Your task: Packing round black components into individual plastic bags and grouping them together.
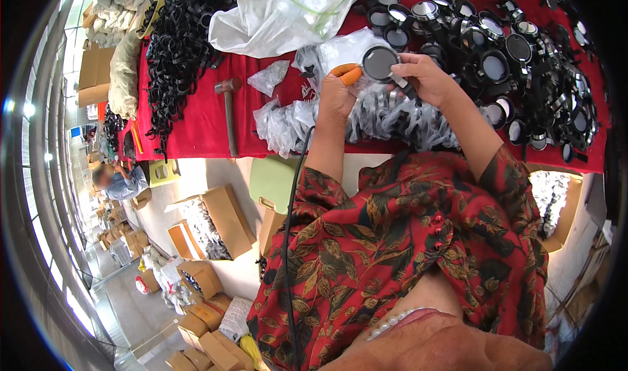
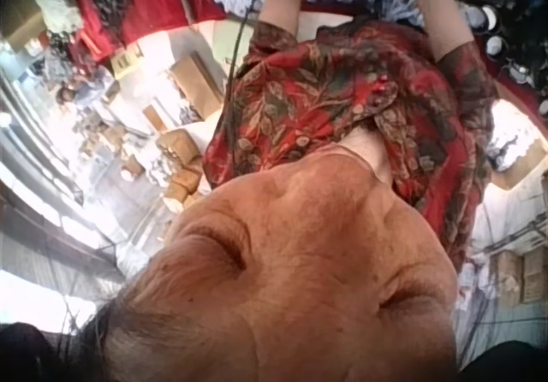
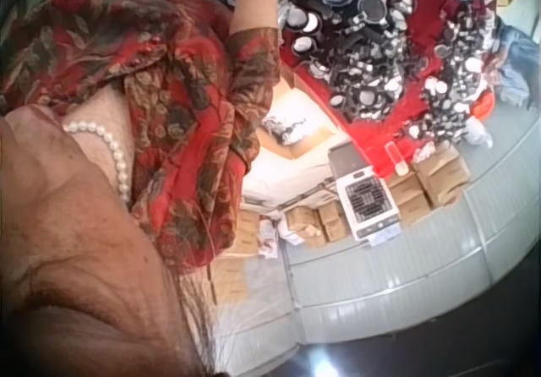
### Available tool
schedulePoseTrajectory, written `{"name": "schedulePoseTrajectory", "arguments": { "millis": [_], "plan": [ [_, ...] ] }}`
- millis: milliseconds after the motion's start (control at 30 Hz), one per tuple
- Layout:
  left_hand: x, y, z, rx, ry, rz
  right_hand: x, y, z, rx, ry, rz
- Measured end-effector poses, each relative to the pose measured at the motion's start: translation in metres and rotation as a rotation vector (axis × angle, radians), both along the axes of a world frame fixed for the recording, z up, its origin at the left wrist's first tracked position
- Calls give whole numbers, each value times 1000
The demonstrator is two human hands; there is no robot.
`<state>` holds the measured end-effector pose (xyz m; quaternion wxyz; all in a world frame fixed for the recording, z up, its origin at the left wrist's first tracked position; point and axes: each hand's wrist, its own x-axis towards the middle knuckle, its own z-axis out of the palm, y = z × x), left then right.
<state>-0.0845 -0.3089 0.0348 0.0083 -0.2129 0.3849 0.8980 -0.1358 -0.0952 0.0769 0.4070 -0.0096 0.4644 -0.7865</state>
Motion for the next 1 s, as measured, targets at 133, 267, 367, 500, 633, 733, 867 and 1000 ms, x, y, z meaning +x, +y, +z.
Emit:
{"name": "schedulePoseTrajectory", "arguments": {
  "millis": [133, 267, 367, 500, 633, 733, 867, 1000],
  "plan": [
    [6, -5, 5, 31, 28, 35, 0, 4, -12, 150, 67, -72],
    [8, -4, 13, 62, 42, 57, 11, 8, -2, 309, 194, -29],
    [11, -1, 22, -55, 23, 79, 17, 14, 15, 175, 176, -96],
    [7, 11, 11, -91, 170, -36, 21, 7, 34, -33, 91, 64],
    [14, 8, 23, -151, 118, -101, 16, 3, 20, -50, 25, 19],
    [20, -1, 27, -21, 52, 25, 23, 6, 24, 36, 74, -41],
    [23, 27, 28, -394, 168, 4, 27, 9, 10, 358, 358, -12],
    [40, 58, 54, -846, 303, 36, 33, -3, 17, 684, 910, 66]
  ]
}}
